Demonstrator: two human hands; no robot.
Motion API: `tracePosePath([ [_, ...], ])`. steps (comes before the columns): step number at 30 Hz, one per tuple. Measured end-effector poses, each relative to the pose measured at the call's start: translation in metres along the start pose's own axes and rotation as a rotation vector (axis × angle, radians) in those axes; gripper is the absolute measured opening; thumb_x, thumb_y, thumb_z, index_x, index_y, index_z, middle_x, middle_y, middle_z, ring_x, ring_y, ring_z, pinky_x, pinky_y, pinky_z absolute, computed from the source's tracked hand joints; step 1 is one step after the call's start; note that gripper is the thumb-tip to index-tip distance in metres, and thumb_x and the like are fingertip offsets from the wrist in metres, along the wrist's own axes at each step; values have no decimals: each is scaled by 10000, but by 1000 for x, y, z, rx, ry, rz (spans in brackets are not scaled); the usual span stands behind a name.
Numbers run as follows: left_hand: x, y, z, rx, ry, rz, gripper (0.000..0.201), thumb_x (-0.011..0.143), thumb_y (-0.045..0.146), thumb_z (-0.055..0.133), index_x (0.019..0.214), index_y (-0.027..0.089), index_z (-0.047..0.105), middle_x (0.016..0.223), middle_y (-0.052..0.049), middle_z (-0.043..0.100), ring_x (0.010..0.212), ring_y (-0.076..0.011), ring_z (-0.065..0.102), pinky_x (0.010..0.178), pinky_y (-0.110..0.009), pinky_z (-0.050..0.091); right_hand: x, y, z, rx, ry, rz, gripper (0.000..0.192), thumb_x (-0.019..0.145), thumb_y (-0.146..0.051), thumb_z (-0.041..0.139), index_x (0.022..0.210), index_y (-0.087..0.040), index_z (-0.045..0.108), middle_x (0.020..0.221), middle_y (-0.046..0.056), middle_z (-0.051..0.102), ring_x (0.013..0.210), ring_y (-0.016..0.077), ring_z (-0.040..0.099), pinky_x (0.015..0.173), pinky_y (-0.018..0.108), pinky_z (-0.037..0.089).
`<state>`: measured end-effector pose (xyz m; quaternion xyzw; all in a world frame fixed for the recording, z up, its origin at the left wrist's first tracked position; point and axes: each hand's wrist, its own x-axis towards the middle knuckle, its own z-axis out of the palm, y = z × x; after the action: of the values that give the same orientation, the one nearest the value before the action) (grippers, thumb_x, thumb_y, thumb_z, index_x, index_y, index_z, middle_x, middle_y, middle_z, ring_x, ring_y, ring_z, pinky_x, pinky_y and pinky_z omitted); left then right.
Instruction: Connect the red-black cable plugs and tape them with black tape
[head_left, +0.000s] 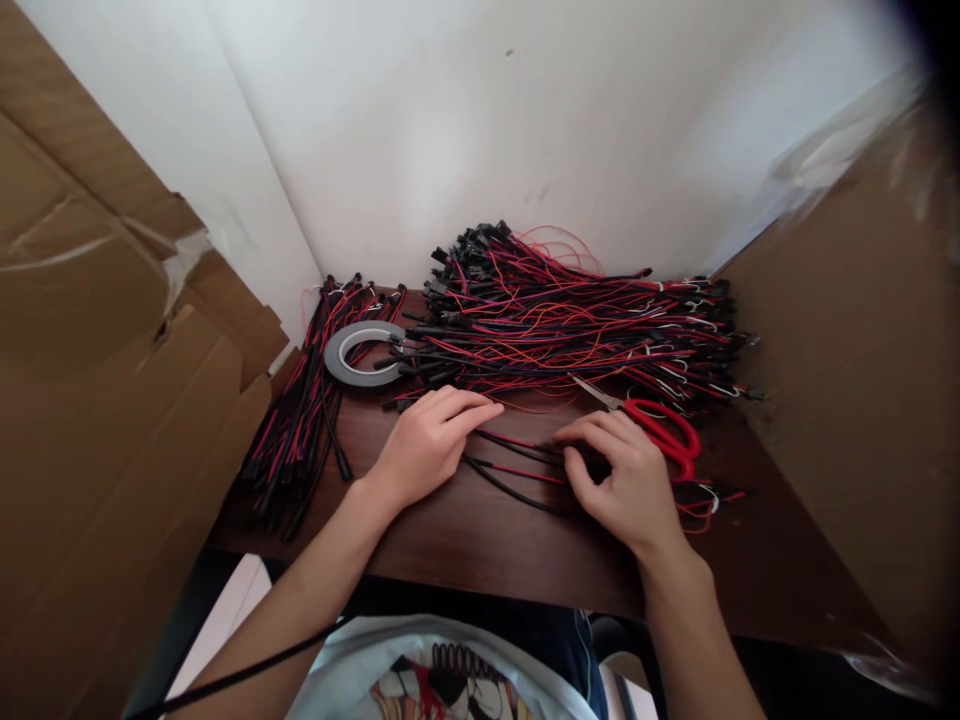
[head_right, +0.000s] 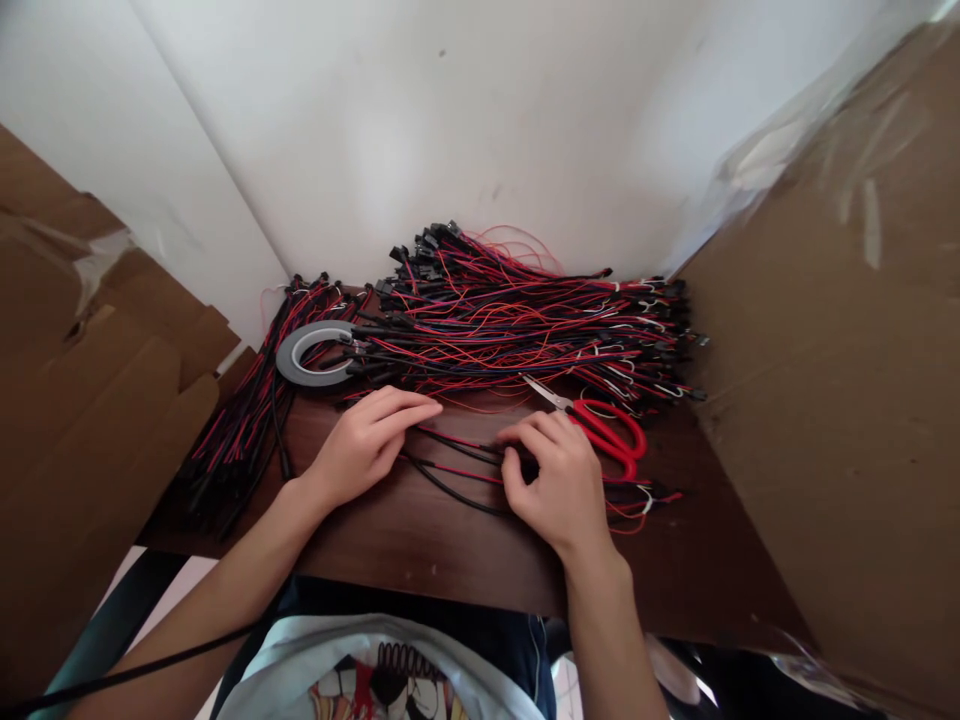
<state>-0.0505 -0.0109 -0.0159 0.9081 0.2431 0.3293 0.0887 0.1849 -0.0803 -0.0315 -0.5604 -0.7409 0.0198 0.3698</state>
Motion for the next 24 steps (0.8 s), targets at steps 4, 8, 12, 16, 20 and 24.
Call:
tracePosePath([
  [4, 0, -4, -4, 32, 92, -16, 356, 902, 23, 405, 1125, 154, 650, 1027, -91, 698, 941, -194, 601, 804, -364, 508, 2, -3, -4, 5, 268, 40, 177, 792, -77, 528, 788, -224, 627, 776, 43, 629, 755, 230, 591, 742, 419, 485],
  [8, -2, -7, -4, 98, 13, -19, 288, 898, 36, 453, 1052, 148, 670, 966, -79, 707, 913, -195, 591, 772, -348, 488, -1, -9, -18, 66, 512, 102, 188, 822, -78, 564, 777, -237, 653, 782, 37, 634, 736, 215, 621, 677, 373, 494],
  [12, -2, -7, -2, 194, -102, -3, 246, 918, 56, 482, 1046, 152, 669, 1008, -73, 713, 926, -196, 584, 739, -345, 438, -17, 3, -55, 132, 456, 172, 152, 860, -152, 584, 805, -257, 680, 842, 38, 655, 779, 224, 634, 722, 393, 494],
  [16, -1, -7, 0, 233, -139, -34, 214, 923, 74, 514, 1036, 161, 674, 1019, -62, 704, 920, -190, 569, 728, -332, 400, -42, 40, -93, -6, 132, 192, 176, 905, -282, 539, 866, -283, 711, 948, 36, 691, 882, 248, 660, 801, 426, 509],
  [20, 0, -8, 2, 221, -121, -29, 147, 932, 123, 538, 920, 155, 680, 993, -60, 701, 921, -190, 567, 725, -324, 383, -63, 72, -101, -102, -72, 91, 208, 898, -359, 540, 994, -307, 716, 1023, 49, 705, 918, 269, 673, 771, 445, 552],
  [24, 0, -6, 1, 167, -83, -30, 144, 946, 146, 525, 898, 154, 661, 967, -50, 709, 894, -182, 569, 727, -319, 387, -72, 84, -89, -131, -104, 81, 225, 911, -382, 533, 1024, -298, 709, 1003, 61, 705, 884, 260, 688, 731, 424, 576],
])
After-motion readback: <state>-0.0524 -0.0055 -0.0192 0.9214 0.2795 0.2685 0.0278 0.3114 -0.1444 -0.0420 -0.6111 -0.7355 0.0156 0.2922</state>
